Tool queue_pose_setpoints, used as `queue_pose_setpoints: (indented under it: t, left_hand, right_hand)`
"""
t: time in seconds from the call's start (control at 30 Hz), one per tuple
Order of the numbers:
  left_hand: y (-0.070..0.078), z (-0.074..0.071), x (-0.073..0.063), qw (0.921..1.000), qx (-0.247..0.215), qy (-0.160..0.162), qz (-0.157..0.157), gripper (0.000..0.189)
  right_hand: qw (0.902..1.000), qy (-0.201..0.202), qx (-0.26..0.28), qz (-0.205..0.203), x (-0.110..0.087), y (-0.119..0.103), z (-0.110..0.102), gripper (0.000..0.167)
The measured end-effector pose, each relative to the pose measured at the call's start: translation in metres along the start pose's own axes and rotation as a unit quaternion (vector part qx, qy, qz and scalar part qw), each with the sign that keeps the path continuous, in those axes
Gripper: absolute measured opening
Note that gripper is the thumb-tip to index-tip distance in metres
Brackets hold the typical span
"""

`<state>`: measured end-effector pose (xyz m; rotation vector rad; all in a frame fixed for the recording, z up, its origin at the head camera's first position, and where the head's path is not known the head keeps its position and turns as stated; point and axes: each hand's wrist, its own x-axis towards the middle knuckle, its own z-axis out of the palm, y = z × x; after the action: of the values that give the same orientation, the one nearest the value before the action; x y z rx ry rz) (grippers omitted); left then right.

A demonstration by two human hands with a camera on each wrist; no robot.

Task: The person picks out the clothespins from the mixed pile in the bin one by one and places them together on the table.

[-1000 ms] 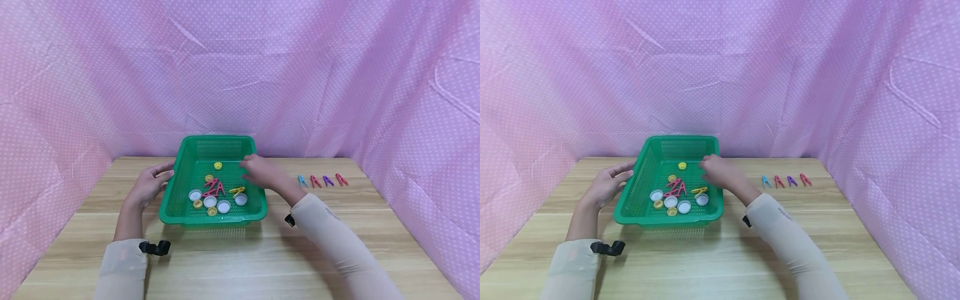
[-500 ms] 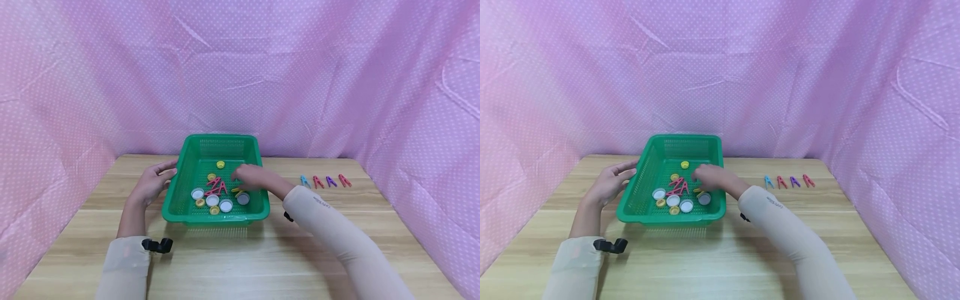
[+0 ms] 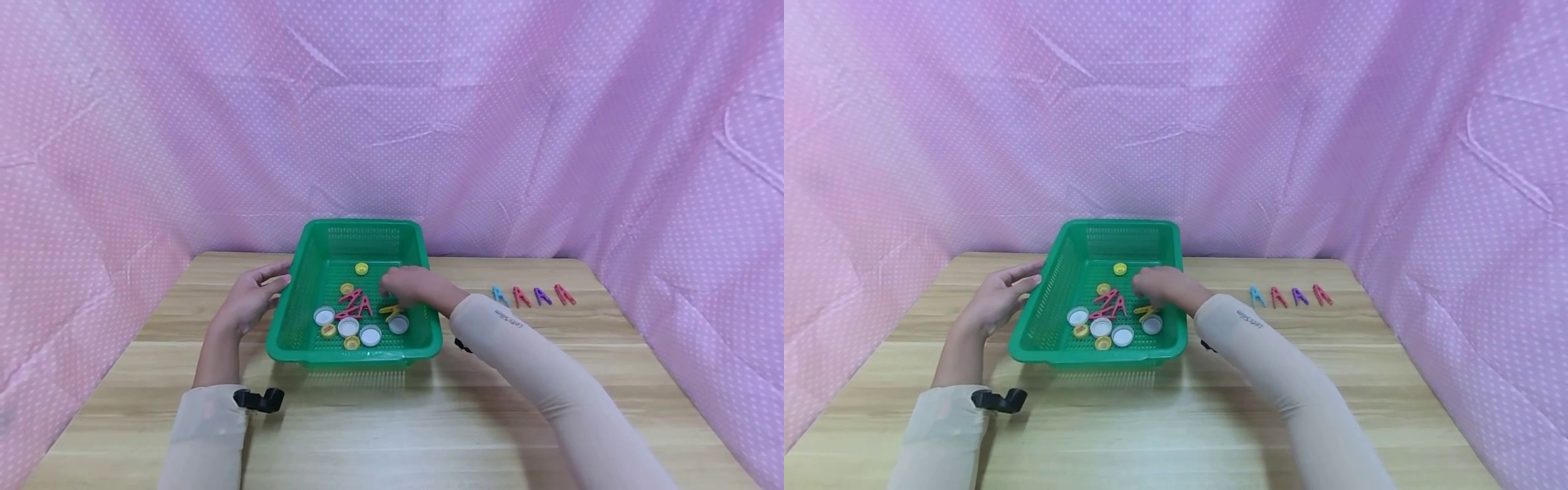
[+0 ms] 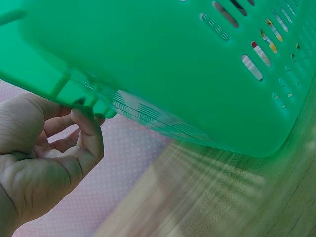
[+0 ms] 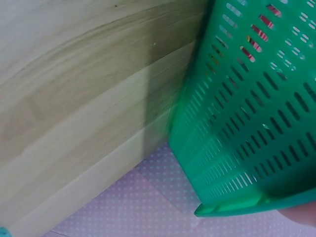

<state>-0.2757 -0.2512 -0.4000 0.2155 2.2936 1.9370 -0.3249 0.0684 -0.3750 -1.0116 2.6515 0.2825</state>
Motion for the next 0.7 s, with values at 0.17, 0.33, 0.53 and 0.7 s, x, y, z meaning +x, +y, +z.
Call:
queue_pose_setpoints:
  t: [0.17, 0.33, 0.53, 0.7]
  left_hand:
    - [0.000, -0.001, 0.000, 1.0000, -0.001, -0.002, 0.001, 0.053]
    - [0.000, 0.000, 0.000, 1.0000, -0.008, -0.001, 0.001, 0.053]
    - [0.002, 0.001, 0.000, 0.9998, -0.020, -0.005, 0.000, 0.053]
    - [0.003, 0.000, -0.001, 0.9998, -0.020, -0.004, -0.001, 0.053]
  right_hand:
    - [0.9999, -0.002, -0.009, -0.014, 0.006, 0.000, 0.001, 0.020]
    - [0.9989, 0.015, -0.003, -0.044, 0.012, -0.001, 0.000, 0.010]
    - [0.9956, 0.034, 0.022, -0.085, 0.019, 0.000, 0.002, 0.020]
    - [0.9934, 0.061, 0.047, -0.085, 0.020, 0.001, 0.003, 0.029]
